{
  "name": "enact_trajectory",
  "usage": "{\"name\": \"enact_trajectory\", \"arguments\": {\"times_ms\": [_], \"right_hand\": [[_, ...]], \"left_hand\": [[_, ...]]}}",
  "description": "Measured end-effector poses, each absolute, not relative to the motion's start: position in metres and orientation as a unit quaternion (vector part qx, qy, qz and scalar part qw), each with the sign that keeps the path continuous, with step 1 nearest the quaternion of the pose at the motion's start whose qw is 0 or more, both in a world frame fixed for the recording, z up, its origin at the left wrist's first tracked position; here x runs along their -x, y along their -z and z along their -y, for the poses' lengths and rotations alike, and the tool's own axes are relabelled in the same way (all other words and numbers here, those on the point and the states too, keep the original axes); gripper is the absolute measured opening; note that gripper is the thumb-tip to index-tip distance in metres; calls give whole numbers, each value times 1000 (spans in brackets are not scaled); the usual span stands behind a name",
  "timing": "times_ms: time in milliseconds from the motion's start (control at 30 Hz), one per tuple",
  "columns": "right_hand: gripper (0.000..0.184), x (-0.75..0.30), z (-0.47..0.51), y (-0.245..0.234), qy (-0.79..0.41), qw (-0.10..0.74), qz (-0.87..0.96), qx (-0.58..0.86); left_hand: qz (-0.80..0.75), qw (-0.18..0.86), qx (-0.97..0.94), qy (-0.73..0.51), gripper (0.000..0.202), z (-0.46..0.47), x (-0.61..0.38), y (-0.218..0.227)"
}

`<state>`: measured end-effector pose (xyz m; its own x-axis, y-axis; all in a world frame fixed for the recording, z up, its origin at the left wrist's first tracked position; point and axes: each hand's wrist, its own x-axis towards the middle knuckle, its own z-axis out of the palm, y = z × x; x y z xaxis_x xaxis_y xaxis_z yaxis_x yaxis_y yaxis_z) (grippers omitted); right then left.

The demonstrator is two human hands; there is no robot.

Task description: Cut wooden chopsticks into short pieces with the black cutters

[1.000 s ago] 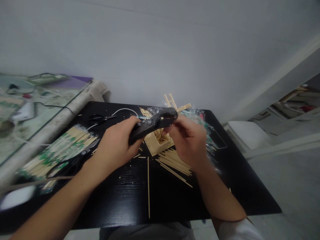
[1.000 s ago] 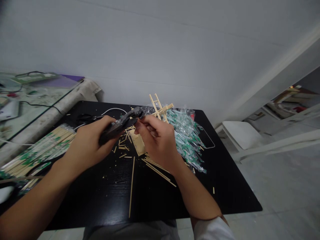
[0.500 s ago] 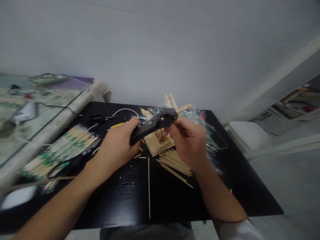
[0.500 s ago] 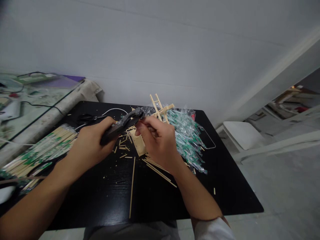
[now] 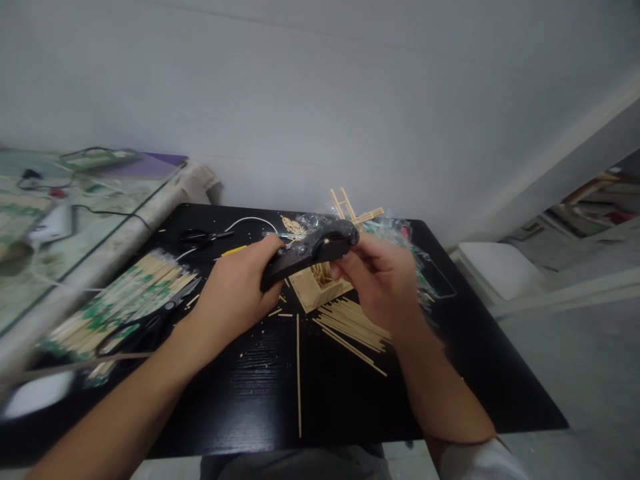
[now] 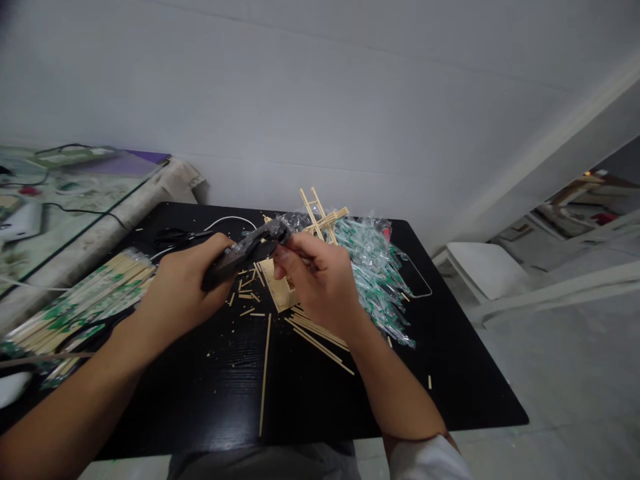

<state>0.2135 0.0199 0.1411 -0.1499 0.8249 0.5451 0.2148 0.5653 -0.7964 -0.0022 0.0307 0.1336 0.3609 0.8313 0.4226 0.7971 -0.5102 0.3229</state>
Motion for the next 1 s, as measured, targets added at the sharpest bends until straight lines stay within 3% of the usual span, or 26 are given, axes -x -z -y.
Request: {"name": "enact_trajectory", "arguments": {"times_ms": [233,833,1000], "right_hand": [[38,-221,-26,-143,-410,497,695,321],[34,-216,-28,-138,-421,518,665,335],[8,-210,-25,-135,-350,570,654,354]], "left_hand": [[-466,47,-835,-287,15,-31,6,-134],[-503,16,-822,-266,1,-32,8,-133],[-522,12,-811,-265,6,-33,7,-133]]}}
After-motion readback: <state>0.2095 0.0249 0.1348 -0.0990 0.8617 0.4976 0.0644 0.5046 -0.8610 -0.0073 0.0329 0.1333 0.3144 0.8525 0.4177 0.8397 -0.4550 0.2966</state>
